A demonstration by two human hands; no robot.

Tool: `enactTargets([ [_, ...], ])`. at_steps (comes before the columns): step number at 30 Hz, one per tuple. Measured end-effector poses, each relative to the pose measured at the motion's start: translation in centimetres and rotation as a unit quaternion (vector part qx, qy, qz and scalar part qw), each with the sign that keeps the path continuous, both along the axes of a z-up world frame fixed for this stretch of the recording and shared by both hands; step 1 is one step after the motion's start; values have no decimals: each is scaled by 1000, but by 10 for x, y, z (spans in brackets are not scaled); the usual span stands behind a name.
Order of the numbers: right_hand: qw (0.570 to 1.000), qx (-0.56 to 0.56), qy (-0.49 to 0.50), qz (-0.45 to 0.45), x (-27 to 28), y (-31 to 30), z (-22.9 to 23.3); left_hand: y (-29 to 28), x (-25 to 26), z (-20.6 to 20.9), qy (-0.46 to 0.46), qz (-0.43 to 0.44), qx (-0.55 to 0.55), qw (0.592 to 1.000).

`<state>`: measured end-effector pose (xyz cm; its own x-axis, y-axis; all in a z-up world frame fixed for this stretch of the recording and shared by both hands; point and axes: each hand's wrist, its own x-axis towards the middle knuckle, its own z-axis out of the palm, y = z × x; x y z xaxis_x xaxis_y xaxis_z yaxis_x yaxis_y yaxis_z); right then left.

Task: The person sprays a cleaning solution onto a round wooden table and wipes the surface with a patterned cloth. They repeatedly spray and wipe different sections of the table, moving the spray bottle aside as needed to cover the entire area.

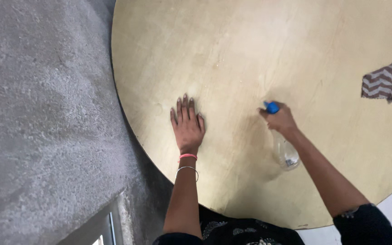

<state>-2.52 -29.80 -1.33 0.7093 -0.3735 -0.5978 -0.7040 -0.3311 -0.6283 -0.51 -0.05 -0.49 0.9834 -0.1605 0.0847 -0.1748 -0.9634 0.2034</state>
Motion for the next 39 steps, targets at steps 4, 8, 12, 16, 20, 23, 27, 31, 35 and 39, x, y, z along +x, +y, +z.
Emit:
enactTargets([
  [4,995,42,-31,86,-41,45,23,-8,-1,-8,-15,14,33,999],
  [8,973,179,-4,148,-49,46,50,-34,0,-12,49,93,16,994],
  [12,988,35,-36,149,-41,6,63,-70,-32,-9,102,141,-27,984],
  [16,991,56,-44,117,-39,-71,60,-115,-86,-8,95,172,-37,980],
  [20,982,16,-62,180,-67,-131,45,-163,-137,-7,81,199,-17,977],
  [23,982,11,-27,187,-93,-139,37,-198,-165,1,91,213,-16,973],
  [27,947,2,-168,274,-117,-126,37,-229,-201,1,91,219,-9,971],
  [31,948,74,-81,298,-112,-110,52,-238,-214,8,145,222,-24,964],
  [35,925,0,-150,350,-100,-104,67,-253,-219,24,98,211,-22,972],
  [39,916,45,-200,344,-122,-128,67,-288,-241,38,29,213,-17,976],
])
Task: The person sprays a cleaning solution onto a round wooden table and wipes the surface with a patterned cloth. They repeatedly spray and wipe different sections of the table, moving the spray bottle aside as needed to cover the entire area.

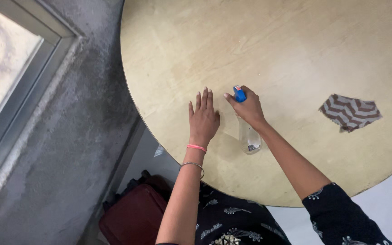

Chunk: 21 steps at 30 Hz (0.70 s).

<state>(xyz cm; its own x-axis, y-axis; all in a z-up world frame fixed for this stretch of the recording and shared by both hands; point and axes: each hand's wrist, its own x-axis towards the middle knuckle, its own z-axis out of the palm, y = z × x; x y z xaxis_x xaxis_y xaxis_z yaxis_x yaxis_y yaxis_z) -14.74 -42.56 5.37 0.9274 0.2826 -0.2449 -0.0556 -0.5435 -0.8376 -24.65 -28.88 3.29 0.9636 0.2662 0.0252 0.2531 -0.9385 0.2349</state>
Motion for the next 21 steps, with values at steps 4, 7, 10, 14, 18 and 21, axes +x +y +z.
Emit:
enactTargets([
  [4,990,112,88,18,-2,-21,7,-28,0,19,4,7,-12,1000],
  [7,984,141,105,22,-39,-62,1,-66,-33,19,-7,6,-19,1000],
  [10,982,150,113,20,-48,-85,9,-96,-47,25,-2,17,-38,999],
  [14,985,127,115,37,-58,-113,17,-130,-53,25,-13,18,-42,999],
  [18,991,60,111,43,-49,-138,21,-161,-54,18,-14,18,-20,1000],
  [21,987,89,117,59,-25,-163,22,-183,-41,12,2,24,-21,999],
])
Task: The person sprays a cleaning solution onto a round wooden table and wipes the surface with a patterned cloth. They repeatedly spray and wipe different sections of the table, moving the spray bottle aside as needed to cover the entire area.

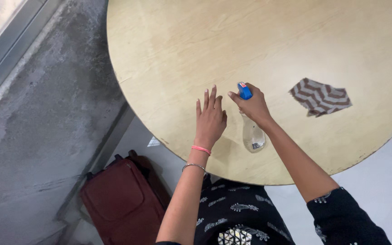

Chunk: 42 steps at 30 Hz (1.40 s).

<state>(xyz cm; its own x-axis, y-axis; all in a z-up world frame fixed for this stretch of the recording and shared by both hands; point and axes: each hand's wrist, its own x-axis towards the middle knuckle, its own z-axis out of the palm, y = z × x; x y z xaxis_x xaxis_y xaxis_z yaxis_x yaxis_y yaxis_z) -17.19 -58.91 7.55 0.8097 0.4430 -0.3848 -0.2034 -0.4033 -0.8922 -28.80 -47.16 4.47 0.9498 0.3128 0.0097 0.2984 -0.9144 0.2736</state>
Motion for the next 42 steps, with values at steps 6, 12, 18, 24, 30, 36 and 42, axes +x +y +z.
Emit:
enactTargets([
  [6,997,-37,-37,49,66,-58,-10,-58,56,-21,-17,46,-7,999],
  [12,965,-136,-194,109,103,-92,-40,-120,97,-40,-38,74,-57,995],
  [18,977,-8,-122,172,136,-56,-47,-116,90,-31,-24,145,-61,987],
  [24,968,-12,-121,220,125,4,-24,-81,73,-13,-37,204,-22,978],
  [30,970,-10,-93,224,111,50,7,-37,64,0,-40,220,-26,974],
  [36,973,-20,-26,228,106,113,13,31,67,6,-58,223,-37,972],
  [42,944,-81,-144,284,93,179,-6,108,54,1,-98,259,-106,955],
])
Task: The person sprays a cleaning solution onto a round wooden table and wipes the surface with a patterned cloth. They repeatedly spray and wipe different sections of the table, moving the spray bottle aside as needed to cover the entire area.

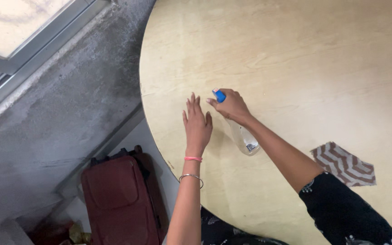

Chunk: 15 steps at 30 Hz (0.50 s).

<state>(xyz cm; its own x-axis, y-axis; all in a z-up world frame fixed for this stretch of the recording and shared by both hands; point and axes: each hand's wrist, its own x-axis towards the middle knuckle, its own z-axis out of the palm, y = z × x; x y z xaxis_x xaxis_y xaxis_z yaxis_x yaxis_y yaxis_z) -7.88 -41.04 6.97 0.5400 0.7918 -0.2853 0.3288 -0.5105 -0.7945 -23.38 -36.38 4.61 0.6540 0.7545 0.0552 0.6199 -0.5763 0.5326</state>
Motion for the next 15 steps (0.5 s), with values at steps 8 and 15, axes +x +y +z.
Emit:
enactTargets([
  [8,990,124,65,-25,-43,6,-8,54,-18,-16,-45,41,-2,998],
  [15,937,235,14,-257,-1,-56,-6,1,27,-11,-40,-56,-44,997],
])
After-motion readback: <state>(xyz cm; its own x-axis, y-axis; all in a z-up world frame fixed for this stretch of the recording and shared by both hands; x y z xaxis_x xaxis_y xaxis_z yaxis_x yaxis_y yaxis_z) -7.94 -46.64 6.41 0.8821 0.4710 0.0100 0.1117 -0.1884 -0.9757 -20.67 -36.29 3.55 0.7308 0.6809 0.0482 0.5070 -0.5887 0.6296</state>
